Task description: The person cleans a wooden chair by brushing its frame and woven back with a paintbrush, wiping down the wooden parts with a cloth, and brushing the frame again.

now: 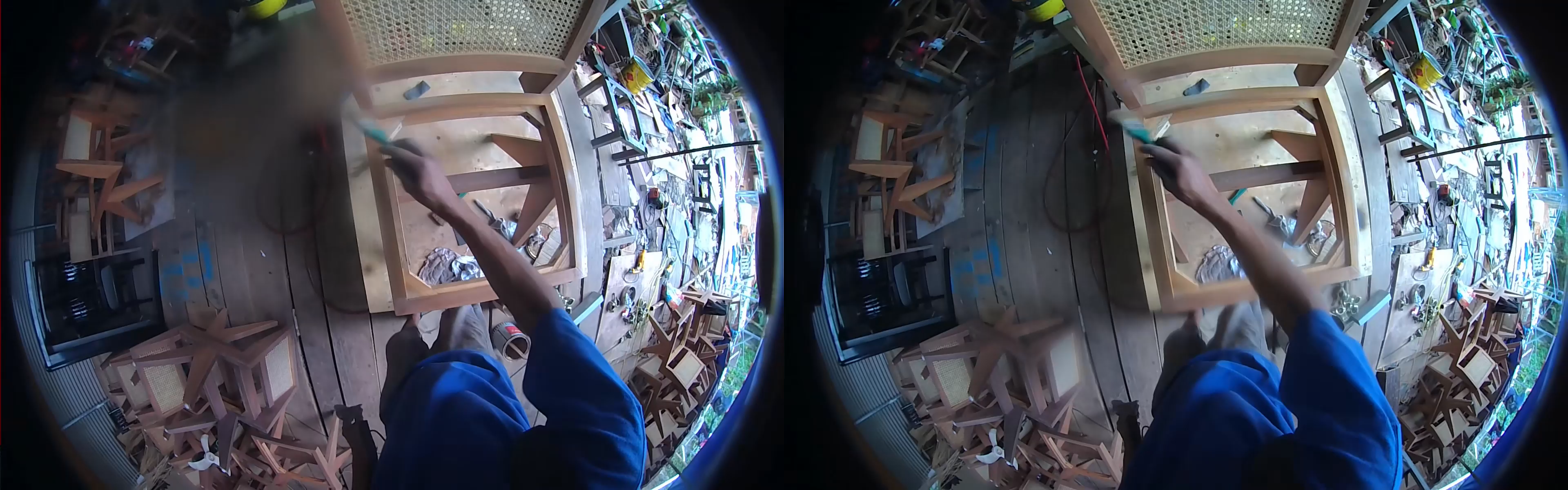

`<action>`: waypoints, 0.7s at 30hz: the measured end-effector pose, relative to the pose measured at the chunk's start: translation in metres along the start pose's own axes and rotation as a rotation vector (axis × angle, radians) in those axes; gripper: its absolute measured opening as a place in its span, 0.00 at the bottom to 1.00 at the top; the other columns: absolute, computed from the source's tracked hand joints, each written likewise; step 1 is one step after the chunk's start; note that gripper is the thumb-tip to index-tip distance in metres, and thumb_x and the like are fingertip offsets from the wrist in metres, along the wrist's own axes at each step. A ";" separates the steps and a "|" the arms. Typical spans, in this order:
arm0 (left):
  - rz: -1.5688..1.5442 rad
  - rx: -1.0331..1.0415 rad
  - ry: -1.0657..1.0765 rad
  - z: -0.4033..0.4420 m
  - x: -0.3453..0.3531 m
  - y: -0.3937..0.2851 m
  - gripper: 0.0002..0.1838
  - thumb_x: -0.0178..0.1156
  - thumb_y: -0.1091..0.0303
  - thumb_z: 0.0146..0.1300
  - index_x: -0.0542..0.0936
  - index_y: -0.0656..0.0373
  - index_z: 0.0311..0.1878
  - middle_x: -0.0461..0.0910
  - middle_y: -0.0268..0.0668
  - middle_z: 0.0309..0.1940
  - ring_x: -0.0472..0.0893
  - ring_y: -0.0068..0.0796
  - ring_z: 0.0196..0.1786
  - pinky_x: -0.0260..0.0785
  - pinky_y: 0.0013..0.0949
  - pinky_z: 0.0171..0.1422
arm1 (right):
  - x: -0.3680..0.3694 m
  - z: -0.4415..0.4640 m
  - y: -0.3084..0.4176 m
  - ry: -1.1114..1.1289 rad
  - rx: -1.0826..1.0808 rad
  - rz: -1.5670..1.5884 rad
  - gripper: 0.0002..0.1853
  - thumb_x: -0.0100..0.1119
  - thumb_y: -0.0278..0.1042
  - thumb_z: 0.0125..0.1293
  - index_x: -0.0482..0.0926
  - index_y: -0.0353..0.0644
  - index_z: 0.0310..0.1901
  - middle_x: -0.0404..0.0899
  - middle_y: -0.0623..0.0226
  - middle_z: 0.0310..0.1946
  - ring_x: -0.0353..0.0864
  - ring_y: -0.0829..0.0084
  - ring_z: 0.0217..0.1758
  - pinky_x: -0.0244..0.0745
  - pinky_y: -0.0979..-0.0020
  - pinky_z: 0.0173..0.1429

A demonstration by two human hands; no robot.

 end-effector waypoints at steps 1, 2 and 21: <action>0.001 0.003 0.001 0.000 0.000 0.000 0.14 0.64 0.67 0.75 0.84 0.64 0.58 0.88 0.39 0.40 0.86 0.27 0.42 0.79 0.32 0.49 | 0.004 0.009 -0.012 0.001 0.005 0.003 0.11 0.64 0.24 0.72 0.85 0.36 0.54 0.81 0.53 0.45 0.82 0.53 0.43 0.79 0.59 0.51; 0.007 0.006 0.004 -0.001 0.000 -0.001 0.14 0.64 0.67 0.75 0.84 0.64 0.58 0.88 0.39 0.40 0.86 0.27 0.42 0.79 0.32 0.49 | 0.007 0.019 -0.025 -0.032 0.054 -0.088 0.12 0.64 0.25 0.72 0.85 0.36 0.54 0.81 0.52 0.45 0.82 0.51 0.43 0.79 0.58 0.51; 0.001 0.005 0.026 0.005 0.006 0.002 0.15 0.65 0.67 0.74 0.85 0.65 0.58 0.88 0.39 0.41 0.86 0.27 0.43 0.79 0.32 0.50 | 0.005 0.054 0.024 -0.003 -0.036 -0.307 0.12 0.61 0.27 0.71 0.85 0.42 0.54 0.81 0.53 0.45 0.83 0.49 0.51 0.78 0.52 0.52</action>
Point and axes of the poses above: each hand's wrist, its own z-axis towards the middle knuckle, its own x-axis out of the palm, y = z × x, the point moved 3 cm from there along z, towards the middle knuckle
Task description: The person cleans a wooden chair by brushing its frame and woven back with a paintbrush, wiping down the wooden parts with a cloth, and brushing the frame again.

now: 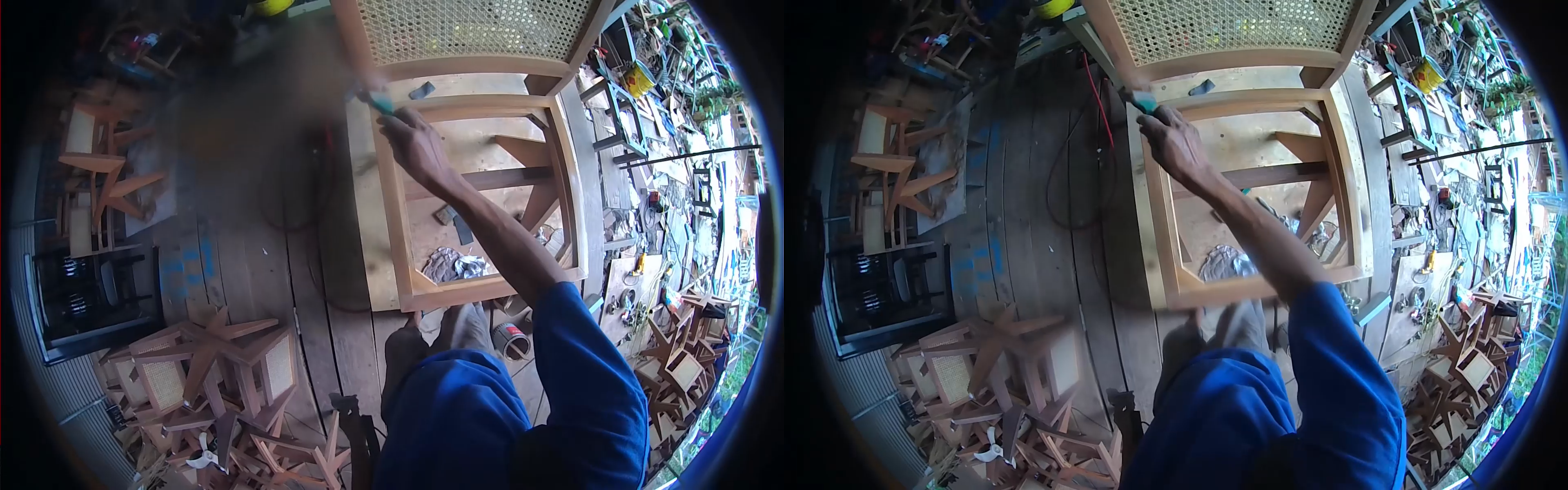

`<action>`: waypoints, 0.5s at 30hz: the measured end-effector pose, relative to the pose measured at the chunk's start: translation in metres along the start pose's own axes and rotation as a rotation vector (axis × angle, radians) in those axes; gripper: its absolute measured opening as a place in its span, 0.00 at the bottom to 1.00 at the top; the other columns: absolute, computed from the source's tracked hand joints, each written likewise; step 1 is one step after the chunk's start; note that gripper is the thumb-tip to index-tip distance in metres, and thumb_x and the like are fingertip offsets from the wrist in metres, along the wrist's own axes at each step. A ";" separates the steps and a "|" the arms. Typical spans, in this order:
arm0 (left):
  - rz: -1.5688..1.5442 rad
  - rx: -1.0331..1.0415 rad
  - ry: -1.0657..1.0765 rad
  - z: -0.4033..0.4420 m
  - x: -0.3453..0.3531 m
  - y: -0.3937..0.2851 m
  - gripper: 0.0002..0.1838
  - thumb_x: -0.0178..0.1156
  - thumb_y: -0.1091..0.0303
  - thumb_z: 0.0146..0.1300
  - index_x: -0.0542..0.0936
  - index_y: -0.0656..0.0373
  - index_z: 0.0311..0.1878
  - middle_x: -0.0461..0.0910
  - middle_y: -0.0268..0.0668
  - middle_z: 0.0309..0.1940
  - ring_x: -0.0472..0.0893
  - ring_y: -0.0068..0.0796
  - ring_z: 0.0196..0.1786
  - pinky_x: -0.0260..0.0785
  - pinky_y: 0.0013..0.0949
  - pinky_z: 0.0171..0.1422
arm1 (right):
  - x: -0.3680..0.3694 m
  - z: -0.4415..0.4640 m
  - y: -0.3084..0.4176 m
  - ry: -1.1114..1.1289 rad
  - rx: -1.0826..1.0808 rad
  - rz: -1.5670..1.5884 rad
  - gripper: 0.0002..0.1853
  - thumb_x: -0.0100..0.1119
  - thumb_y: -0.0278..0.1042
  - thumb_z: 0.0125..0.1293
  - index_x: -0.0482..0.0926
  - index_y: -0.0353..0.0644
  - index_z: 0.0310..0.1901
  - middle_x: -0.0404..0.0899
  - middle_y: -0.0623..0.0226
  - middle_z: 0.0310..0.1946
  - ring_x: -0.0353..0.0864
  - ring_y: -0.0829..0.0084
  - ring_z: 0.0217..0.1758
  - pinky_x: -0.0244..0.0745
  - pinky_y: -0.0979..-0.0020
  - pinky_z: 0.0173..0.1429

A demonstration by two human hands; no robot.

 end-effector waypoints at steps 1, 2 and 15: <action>-0.003 0.002 0.000 0.002 0.001 -0.001 0.15 0.65 0.67 0.74 0.85 0.65 0.58 0.88 0.39 0.41 0.86 0.27 0.43 0.79 0.32 0.50 | -0.010 0.001 0.019 -0.093 -0.070 -0.004 0.13 0.62 0.27 0.70 0.85 0.43 0.54 0.81 0.53 0.45 0.83 0.48 0.50 0.78 0.52 0.52; -0.005 0.000 0.000 0.002 0.001 0.000 0.15 0.65 0.67 0.74 0.85 0.65 0.58 0.88 0.39 0.41 0.86 0.27 0.43 0.79 0.32 0.50 | -0.009 -0.013 0.026 -0.089 -0.070 -0.007 0.13 0.62 0.27 0.70 0.85 0.43 0.54 0.81 0.53 0.45 0.83 0.48 0.50 0.78 0.52 0.52; 0.002 0.014 0.008 0.011 0.004 -0.007 0.15 0.65 0.67 0.74 0.85 0.65 0.57 0.88 0.40 0.41 0.86 0.28 0.43 0.79 0.33 0.50 | -0.017 -0.026 -0.007 0.165 0.077 0.160 0.13 0.66 0.25 0.71 0.86 0.38 0.56 0.85 0.58 0.42 0.87 0.63 0.42 0.81 0.65 0.47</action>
Point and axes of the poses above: each hand's wrist, its own z-axis towards the middle knuckle, its own x-axis out of the palm, y = z × x, the point moved 3 cm from there along z, towards the middle knuckle
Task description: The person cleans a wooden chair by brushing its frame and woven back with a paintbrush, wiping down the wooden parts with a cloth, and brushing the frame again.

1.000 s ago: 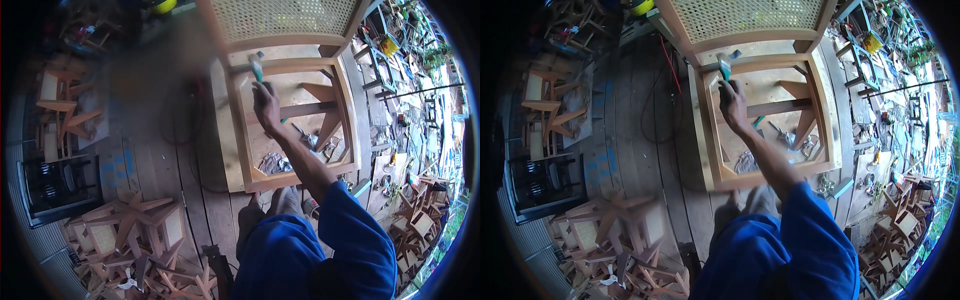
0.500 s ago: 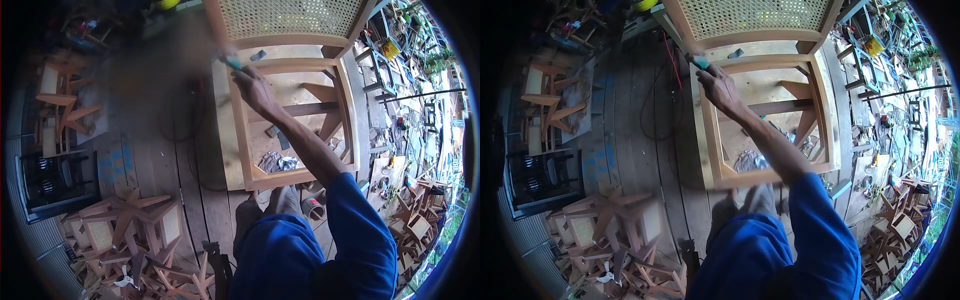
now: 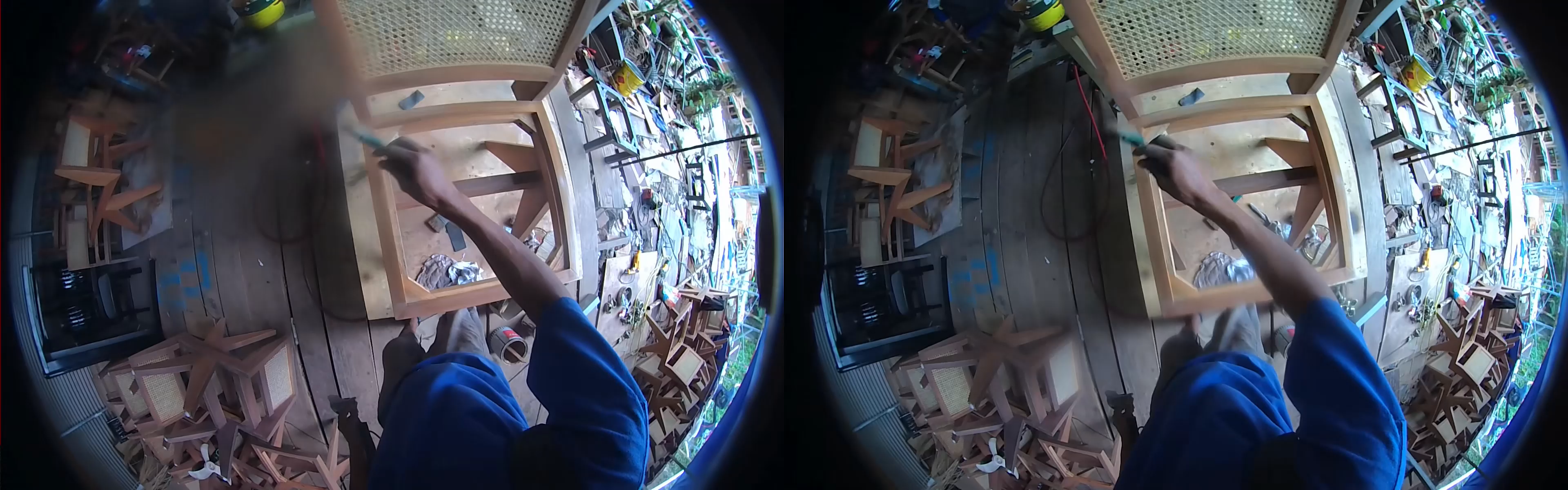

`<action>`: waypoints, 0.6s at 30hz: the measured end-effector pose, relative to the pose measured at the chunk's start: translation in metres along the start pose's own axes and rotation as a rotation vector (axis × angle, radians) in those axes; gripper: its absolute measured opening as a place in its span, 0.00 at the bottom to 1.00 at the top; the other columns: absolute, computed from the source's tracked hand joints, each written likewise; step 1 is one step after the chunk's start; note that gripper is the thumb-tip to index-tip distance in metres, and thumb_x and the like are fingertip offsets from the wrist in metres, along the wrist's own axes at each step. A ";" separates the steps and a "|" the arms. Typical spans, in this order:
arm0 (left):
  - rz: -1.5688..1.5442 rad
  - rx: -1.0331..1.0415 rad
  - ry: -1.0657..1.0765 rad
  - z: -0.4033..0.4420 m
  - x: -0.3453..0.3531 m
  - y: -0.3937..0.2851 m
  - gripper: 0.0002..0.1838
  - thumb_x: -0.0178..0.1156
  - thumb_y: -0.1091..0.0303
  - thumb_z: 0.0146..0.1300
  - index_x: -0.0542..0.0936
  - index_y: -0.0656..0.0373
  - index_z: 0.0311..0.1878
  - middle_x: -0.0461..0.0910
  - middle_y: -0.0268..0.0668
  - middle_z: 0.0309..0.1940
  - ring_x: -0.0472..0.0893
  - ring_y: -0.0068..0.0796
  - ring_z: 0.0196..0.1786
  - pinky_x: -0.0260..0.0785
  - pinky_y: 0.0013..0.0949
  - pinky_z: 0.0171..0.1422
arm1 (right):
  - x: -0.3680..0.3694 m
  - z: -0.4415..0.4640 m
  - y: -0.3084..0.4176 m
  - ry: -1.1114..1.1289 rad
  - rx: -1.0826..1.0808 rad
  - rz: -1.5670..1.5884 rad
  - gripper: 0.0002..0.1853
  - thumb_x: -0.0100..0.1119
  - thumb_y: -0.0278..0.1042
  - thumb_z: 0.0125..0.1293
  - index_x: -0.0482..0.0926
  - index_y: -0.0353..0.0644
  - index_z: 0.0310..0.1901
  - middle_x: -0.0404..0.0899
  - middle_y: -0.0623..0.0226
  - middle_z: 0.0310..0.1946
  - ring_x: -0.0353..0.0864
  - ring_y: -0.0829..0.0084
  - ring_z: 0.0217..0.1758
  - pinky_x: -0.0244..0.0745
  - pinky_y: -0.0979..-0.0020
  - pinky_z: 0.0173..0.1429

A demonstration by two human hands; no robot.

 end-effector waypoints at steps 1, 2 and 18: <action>0.007 0.002 0.005 0.002 0.000 0.000 0.15 0.65 0.67 0.74 0.85 0.65 0.57 0.88 0.40 0.42 0.86 0.28 0.43 0.79 0.33 0.50 | 0.007 -0.002 -0.009 -0.005 0.012 -0.002 0.13 0.66 0.25 0.71 0.86 0.38 0.56 0.85 0.58 0.42 0.87 0.63 0.42 0.81 0.65 0.47; 0.013 0.008 0.009 0.003 0.000 -0.001 0.15 0.65 0.67 0.74 0.85 0.65 0.57 0.88 0.40 0.42 0.86 0.28 0.43 0.79 0.33 0.50 | 0.012 -0.002 -0.021 -0.151 0.144 0.149 0.13 0.66 0.27 0.73 0.86 0.38 0.57 0.86 0.59 0.43 0.87 0.67 0.41 0.81 0.66 0.46; 0.017 0.001 0.002 -0.001 0.009 -0.005 0.15 0.65 0.66 0.73 0.85 0.65 0.57 0.89 0.41 0.42 0.86 0.28 0.44 0.80 0.33 0.51 | -0.046 0.032 -0.018 0.244 -0.009 -0.308 0.16 0.58 0.26 0.71 0.84 0.45 0.58 0.85 0.51 0.49 0.88 0.48 0.46 0.84 0.50 0.47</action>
Point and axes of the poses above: each hand's wrist, its own z-axis towards the middle knuckle, its own x-axis out of the palm, y = z × x, the point moved 3 cm from there along z, towards the middle knuckle
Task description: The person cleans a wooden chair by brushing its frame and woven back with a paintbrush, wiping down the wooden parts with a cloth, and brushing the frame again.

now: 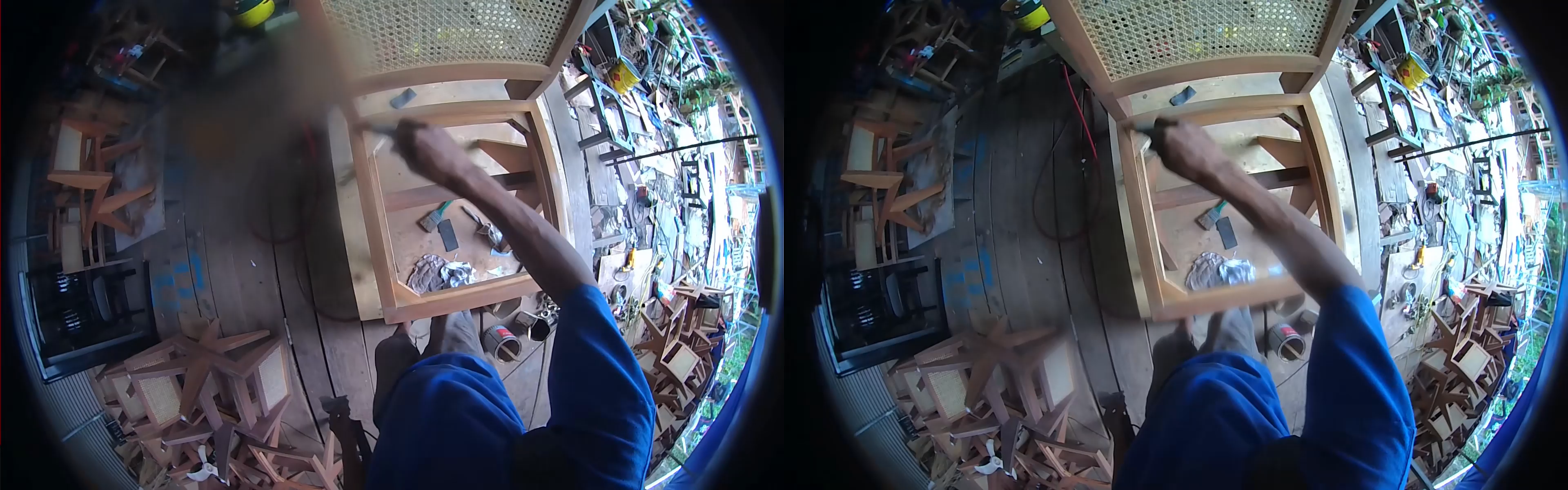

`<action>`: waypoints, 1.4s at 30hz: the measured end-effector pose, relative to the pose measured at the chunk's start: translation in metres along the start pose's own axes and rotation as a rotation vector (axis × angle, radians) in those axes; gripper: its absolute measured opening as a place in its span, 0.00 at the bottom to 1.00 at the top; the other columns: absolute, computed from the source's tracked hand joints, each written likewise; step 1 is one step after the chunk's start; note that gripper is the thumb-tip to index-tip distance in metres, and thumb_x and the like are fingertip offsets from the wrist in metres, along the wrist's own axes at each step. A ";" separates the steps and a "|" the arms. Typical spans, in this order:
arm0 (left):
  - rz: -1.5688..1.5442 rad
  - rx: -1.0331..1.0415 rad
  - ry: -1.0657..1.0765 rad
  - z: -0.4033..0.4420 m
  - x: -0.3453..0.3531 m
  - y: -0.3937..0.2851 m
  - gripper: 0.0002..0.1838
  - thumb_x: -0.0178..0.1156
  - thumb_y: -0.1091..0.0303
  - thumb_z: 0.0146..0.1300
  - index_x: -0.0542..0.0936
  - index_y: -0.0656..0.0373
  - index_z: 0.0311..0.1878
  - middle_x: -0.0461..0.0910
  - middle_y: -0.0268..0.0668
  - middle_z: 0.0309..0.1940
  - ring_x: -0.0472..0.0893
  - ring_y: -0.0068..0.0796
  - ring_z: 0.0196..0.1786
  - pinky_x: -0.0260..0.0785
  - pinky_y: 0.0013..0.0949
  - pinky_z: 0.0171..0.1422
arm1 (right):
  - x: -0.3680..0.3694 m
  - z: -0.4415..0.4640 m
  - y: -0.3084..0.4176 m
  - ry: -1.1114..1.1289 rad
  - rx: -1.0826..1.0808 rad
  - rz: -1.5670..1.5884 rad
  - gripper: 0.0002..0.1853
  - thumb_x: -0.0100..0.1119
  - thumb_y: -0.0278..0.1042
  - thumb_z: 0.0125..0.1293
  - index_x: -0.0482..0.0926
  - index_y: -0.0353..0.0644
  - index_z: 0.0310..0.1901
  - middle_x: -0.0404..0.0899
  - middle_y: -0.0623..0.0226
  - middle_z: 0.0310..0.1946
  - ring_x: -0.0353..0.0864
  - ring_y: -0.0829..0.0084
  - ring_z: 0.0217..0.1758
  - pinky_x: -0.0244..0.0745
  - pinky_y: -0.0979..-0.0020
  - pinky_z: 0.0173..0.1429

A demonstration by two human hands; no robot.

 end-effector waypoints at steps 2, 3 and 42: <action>0.005 -0.007 -0.001 -0.003 0.000 0.003 0.15 0.65 0.66 0.73 0.85 0.65 0.57 0.89 0.41 0.42 0.86 0.28 0.44 0.80 0.33 0.51 | -0.008 0.012 -0.017 0.004 0.059 -0.031 0.16 0.58 0.26 0.70 0.85 0.43 0.57 0.85 0.49 0.45 0.88 0.47 0.43 0.84 0.50 0.46; 0.007 -0.005 -0.001 -0.002 -0.001 0.003 0.15 0.65 0.66 0.73 0.85 0.65 0.57 0.89 0.41 0.42 0.86 0.28 0.44 0.80 0.33 0.51 | -0.015 0.014 -0.022 0.103 0.114 -0.100 0.16 0.59 0.25 0.70 0.85 0.43 0.57 0.86 0.49 0.44 0.88 0.47 0.43 0.84 0.50 0.46; 0.090 0.097 0.083 0.032 0.003 -0.029 0.16 0.65 0.65 0.72 0.85 0.66 0.56 0.89 0.42 0.44 0.87 0.29 0.46 0.80 0.34 0.53 | -0.136 -0.031 -0.150 -0.117 0.229 -0.067 0.13 0.68 0.31 0.64 0.90 0.39 0.49 0.91 0.57 0.40 0.90 0.56 0.40 0.84 0.62 0.49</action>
Point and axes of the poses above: each hand's wrist, its own z-axis towards the middle knuckle, its own x-axis out of the palm, y = z × x, the point moved 3 cm from there along z, towards the middle knuckle
